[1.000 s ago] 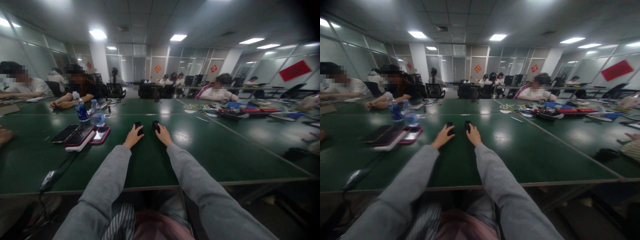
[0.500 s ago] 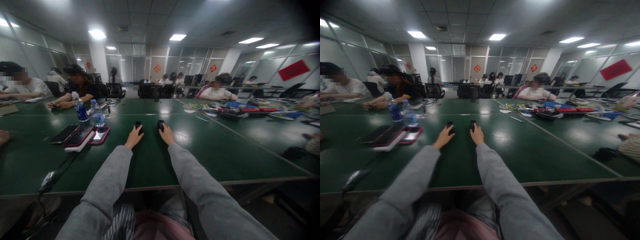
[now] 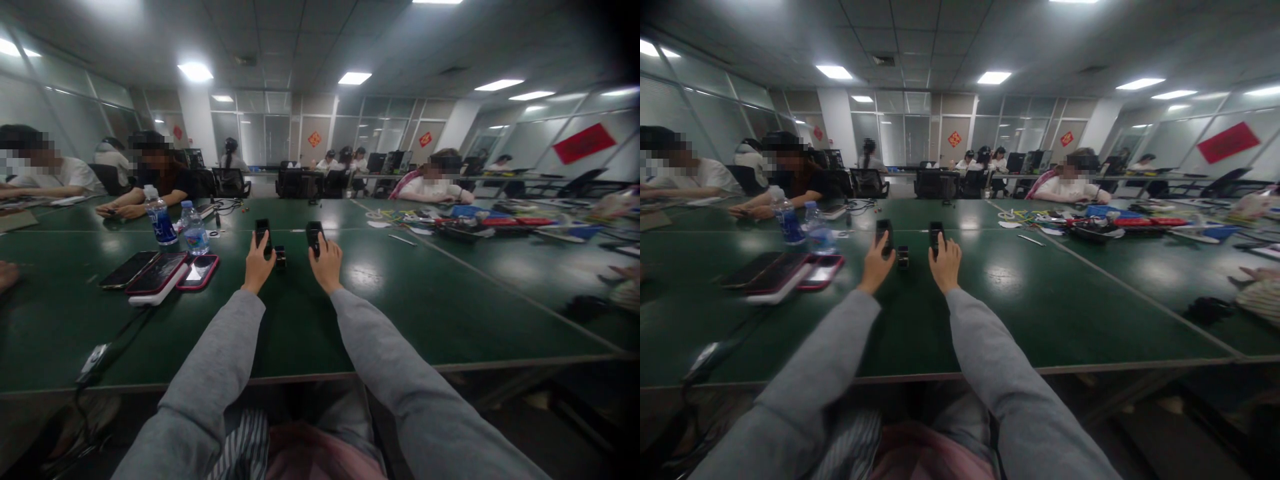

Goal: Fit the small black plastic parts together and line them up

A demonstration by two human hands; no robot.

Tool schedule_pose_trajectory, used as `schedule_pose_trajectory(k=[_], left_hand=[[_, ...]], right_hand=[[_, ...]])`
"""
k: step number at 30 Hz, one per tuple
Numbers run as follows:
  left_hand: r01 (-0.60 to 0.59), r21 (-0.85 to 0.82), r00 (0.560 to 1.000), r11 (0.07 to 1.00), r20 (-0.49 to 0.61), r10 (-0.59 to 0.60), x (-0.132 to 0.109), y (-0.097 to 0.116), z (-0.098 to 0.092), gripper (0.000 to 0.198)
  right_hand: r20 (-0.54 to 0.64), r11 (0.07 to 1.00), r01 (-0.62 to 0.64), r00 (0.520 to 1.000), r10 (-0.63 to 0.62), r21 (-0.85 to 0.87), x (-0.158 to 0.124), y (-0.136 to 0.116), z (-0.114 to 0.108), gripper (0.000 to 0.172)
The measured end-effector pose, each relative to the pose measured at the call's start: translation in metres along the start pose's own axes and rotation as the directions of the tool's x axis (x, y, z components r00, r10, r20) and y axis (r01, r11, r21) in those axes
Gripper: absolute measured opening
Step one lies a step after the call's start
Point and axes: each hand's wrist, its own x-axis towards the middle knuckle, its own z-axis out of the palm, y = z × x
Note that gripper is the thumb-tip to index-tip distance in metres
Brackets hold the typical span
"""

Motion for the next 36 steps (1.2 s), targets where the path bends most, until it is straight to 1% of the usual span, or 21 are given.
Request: schedule_pose_trajectory(k=[2, 4, 6, 9, 12, 16, 18, 23, 30, 33, 36], left_hand=[[0.05, 0.032, 0.998, 0.998, 0.035, -0.051, 0.0, -0.014, 0.001, 0.064], [0.093, 0.077, 0.987, 0.993, 0.127, -0.103, -0.001, -0.03, 0.005, 0.064], [0.116, 0.116, 0.961, 0.986, 0.236, -0.141, -0.002, -0.042, 0.012, 0.064], [0.138, 0.16, 0.935, 0.977, 0.305, -0.182, -0.004, -0.05, 0.021, 0.065], [0.13, 0.152, 0.937, 0.98, 0.303, -0.172, -0.004, -0.051, 0.024, 0.064], [0.076, 0.122, 0.951, 0.99, 0.291, -0.108, -0.004, -0.053, 0.024, 0.06], [0.061, 0.125, 0.953, 0.99, 0.289, -0.095, -0.003, -0.054, 0.025, 0.059], [0.047, 0.131, 0.954, 0.99, 0.287, -0.084, -0.002, -0.056, 0.025, 0.059], [0.042, 0.166, 0.944, 0.985, 0.317, -0.093, -0.004, -0.049, 0.02, 0.059], [0.057, 0.21, 0.933, 0.976, 0.337, -0.127, -0.005, -0.047, 0.018, 0.062], [0.086, 0.246, 0.926, 0.965, 0.338, -0.168, -0.005, -0.043, 0.016, 0.068]], right_hand=[[0.073, 0.996, 0.082, 0.994, -0.08, -0.021, -0.004, -0.009, 0.008, 0.057], [0.167, 0.992, 0.119, 0.98, -0.112, -0.032, -0.008, -0.014, 0.018, 0.057], [0.249, 0.992, 0.12, 0.963, -0.106, -0.045, -0.011, -0.015, 0.026, 0.056], [0.322, 0.991, 0.12, 0.942, -0.093, -0.066, -0.014, -0.013, 0.032, 0.055], [0.317, 0.987, 0.141, 0.942, -0.107, -0.084, -0.014, -0.011, 0.033, 0.054], [0.302, 0.98, 0.162, 0.946, -0.121, -0.115, -0.015, -0.011, 0.032, 0.055], [0.307, 0.978, 0.161, 0.945, -0.114, -0.132, -0.016, -0.012, 0.033, 0.056], [0.317, 0.975, 0.162, 0.942, -0.106, -0.154, -0.016, -0.011, 0.034, 0.058], [0.309, 0.978, 0.154, 0.945, -0.105, -0.141, -0.018, -0.007, 0.042, 0.062], [0.272, 0.985, 0.133, 0.957, -0.098, -0.114, -0.018, -0.008, 0.041, 0.063], [0.182, 0.997, 0.066, 0.982, -0.056, -0.051, -0.014, -0.005, 0.034, 0.059]])
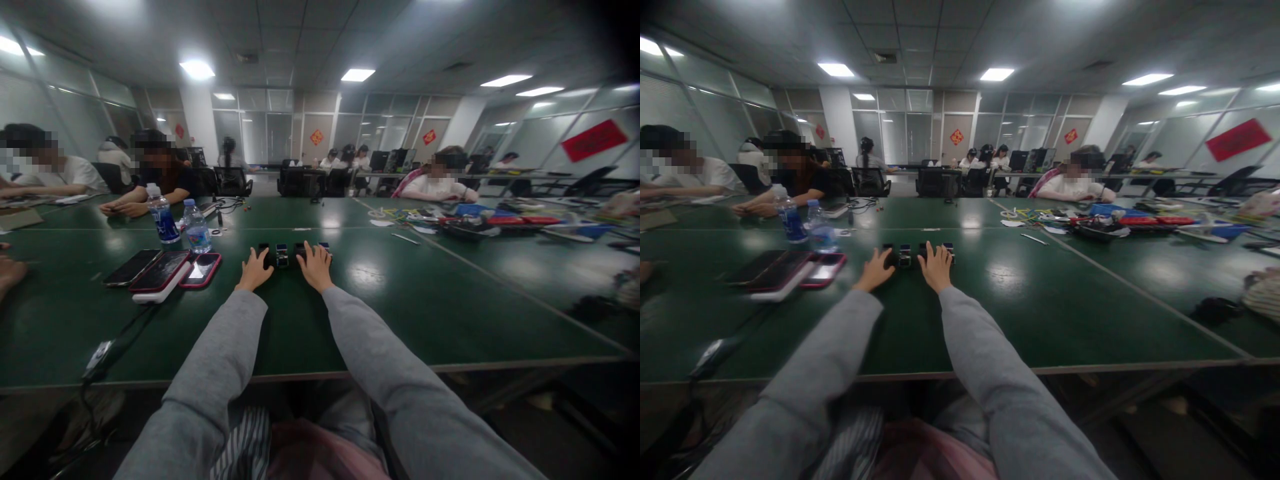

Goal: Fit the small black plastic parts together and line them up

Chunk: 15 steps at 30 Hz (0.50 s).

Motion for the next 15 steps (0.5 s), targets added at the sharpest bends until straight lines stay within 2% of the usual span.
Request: schedule_pose_trajectory(k=[2, 4, 7, 11, 15], left_hand=[[0.0, -0.008, 0.998, 1.0, -0.056, 0.0, 0.0, 0.002, -0.003, 0.068], [-0.031, -0.011, 0.985, 0.999, -0.169, 0.029, -0.001, 0.004, -0.008, 0.061], [-0.077, 0.001, 0.941, 0.997, -0.332, 0.073, -0.001, 0.004, -0.015, 0.05], [-0.072, -0.018, 0.917, 0.997, -0.395, 0.059, -0.001, 0.001, -0.016, 0.046], [-0.069, -0.034, 0.921, 0.997, -0.385, 0.05, 0.001, -0.002, -0.012, 0.043]], right_hand=[[-0.063, 0.994, -0.087, 0.994, 0.091, 0.06, 0.003, 0.009, -0.006, 0.054], [-0.094, 0.975, -0.192, 0.975, 0.202, 0.109, 0.007, 0.021, -0.01, 0.05], [-0.052, 0.942, -0.299, 0.95, 0.309, 0.15, 0.01, 0.04, -0.012, 0.046], [0.061, 0.936, -0.312, 0.95, 0.306, 0.161, 0.01, 0.052, -0.007, 0.042], [0.082, 0.953, -0.258, 0.965, 0.248, 0.161, 0.01, 0.055, 0.001, 0.038]])
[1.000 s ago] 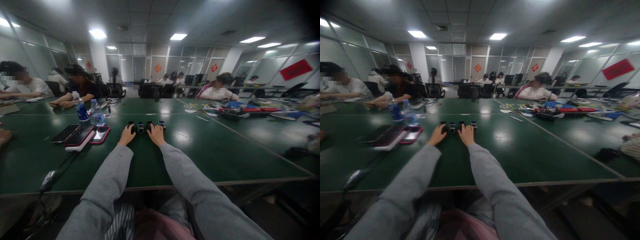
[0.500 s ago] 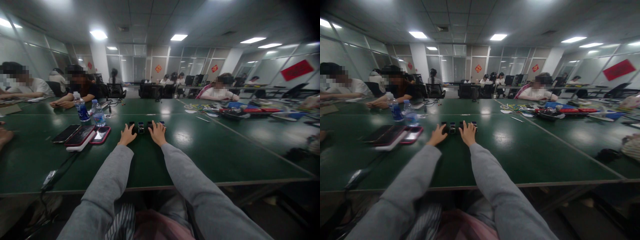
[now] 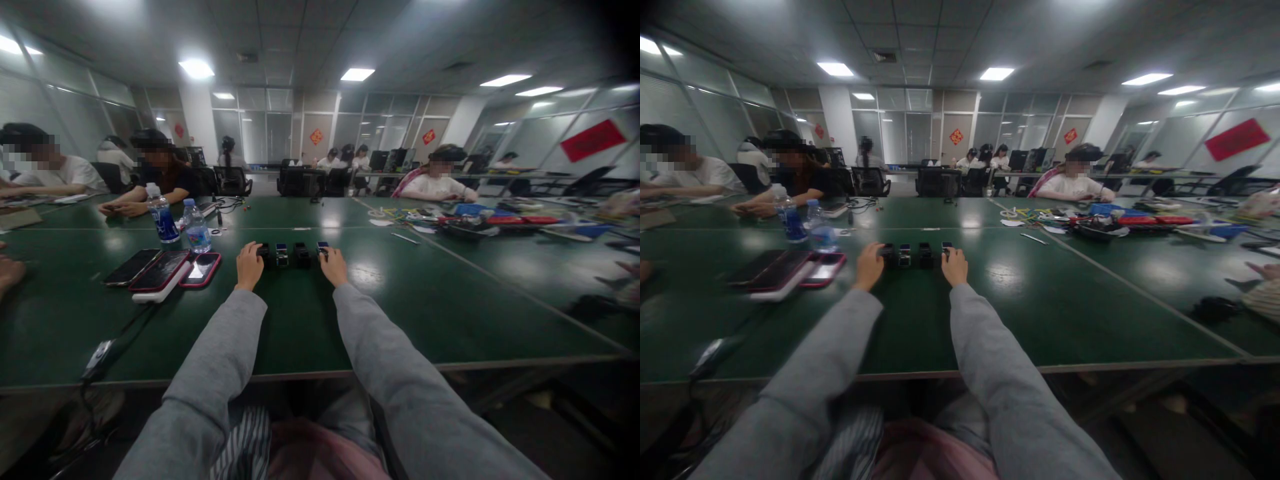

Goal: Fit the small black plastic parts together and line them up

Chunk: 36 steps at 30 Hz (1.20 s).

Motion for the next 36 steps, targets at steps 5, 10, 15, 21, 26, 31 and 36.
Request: schedule_pose_trajectory(k=[5, 10, 15, 21, 26, 31, 36], left_hand=[[-0.008, -0.009, 1.0, 1.0, 0.01, 0.008, 0.0, 0.001, 0.001, 0.041], [0.016, 0.008, 1.0, 1.0, 0.023, -0.017, -0.001, 0.005, -0.003, 0.039], [0.093, 0.065, 0.996, 0.994, -0.025, -0.091, -0.002, 0.001, -0.007, 0.042], [0.156, -0.003, 0.987, 0.988, -0.048, -0.156, 0.001, -0.006, -0.006, 0.044], [0.018, 0.01, 1.0, 1.0, -0.01, -0.018, 0.002, 0.002, -0.003, 0.045], [-0.027, 0.063, 0.999, 0.998, 0.047, 0.024, -0.001, 0.004, 0.002, 0.046], [-0.028, 0.071, 0.996, 0.997, 0.082, 0.022, -0.002, 0.001, 0.006, 0.046]], right_hand=[[0.004, 0.998, 0.029, 1.0, -0.029, 0.055, 0.002, 0.007, 0.007, 0.038], [-0.132, 0.997, 0.023, 0.991, -0.012, 0.077, 0.002, 0.006, 0.004, 0.044], [-0.285, 1.0, -0.004, 0.958, 0.01, 0.021, -0.001, -0.01, -0.01, 0.048], [-0.14, 0.971, 0.229, 0.961, -0.237, -0.073, -0.017, -0.036, -0.017, 0.05], [-0.085, 0.94, 0.332, 0.937, -0.339, -0.083, -0.022, -0.042, -0.013, 0.051], [-0.076, 0.941, 0.33, 0.939, -0.335, -0.079, -0.02, -0.038, -0.007, 0.051], [-0.056, 0.944, 0.327, 0.942, -0.33, -0.052, -0.02, -0.035, -0.003, 0.051]])
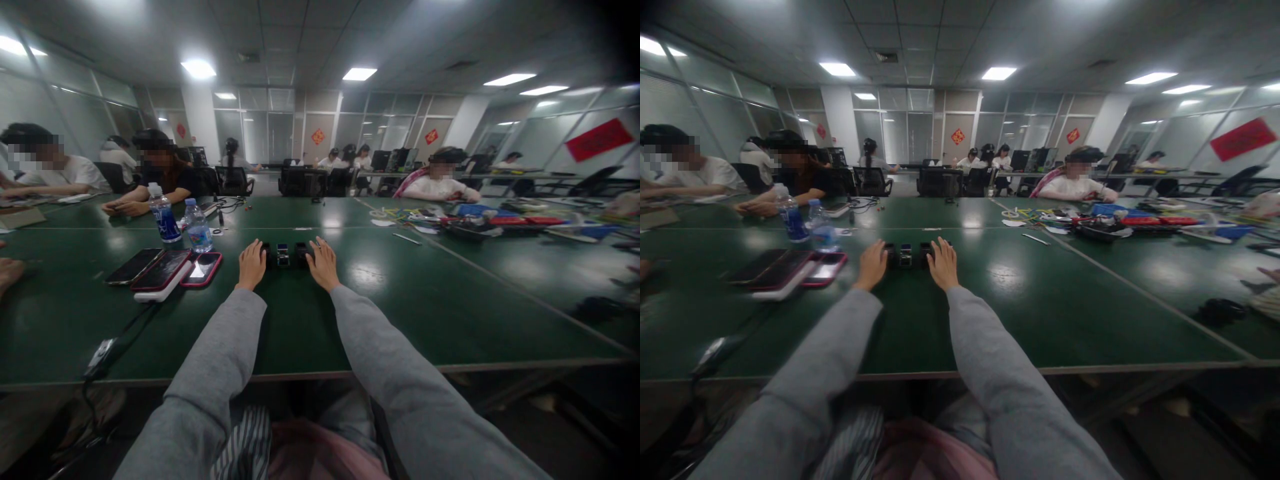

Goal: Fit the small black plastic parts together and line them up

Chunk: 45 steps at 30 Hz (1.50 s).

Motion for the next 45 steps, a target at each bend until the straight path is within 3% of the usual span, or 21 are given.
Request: schedule_pose_trajectory(k=[7, 14, 40, 45], left_hand=[[-0.009, -0.006, 0.999, 1.0, 0.047, 0.009, 0.001, -0.002, 0.004, 0.048], [0.01, -0.1, 0.975, 0.995, 0.221, 0.012, 0.001, -0.01, 0.015, 0.049], [0.006, -0.099, 0.971, 0.995, 0.24, 0.018, 0.001, -0.011, 0.015, 0.054], [-0.03, -0.041, 0.984, 0.999, 0.175, 0.037, -0.002, -0.003, 0.01, 0.059]], right_hand=[[0.075, 1.0, 0.025, 0.997, -0.026, 0.016, -0.001, 0.002, 0.005, 0.054], [0.205, 0.996, 0.076, 0.977, -0.067, -0.037, -0.006, 0.008, 0.014, 0.051], [0.24, 0.996, 0.07, 0.969, -0.054, -0.062, -0.008, 0.011, 0.02, 0.059], [0.239, 0.994, 0.074, 0.97, -0.053, -0.079, -0.007, 0.011, 0.021, 0.061]])
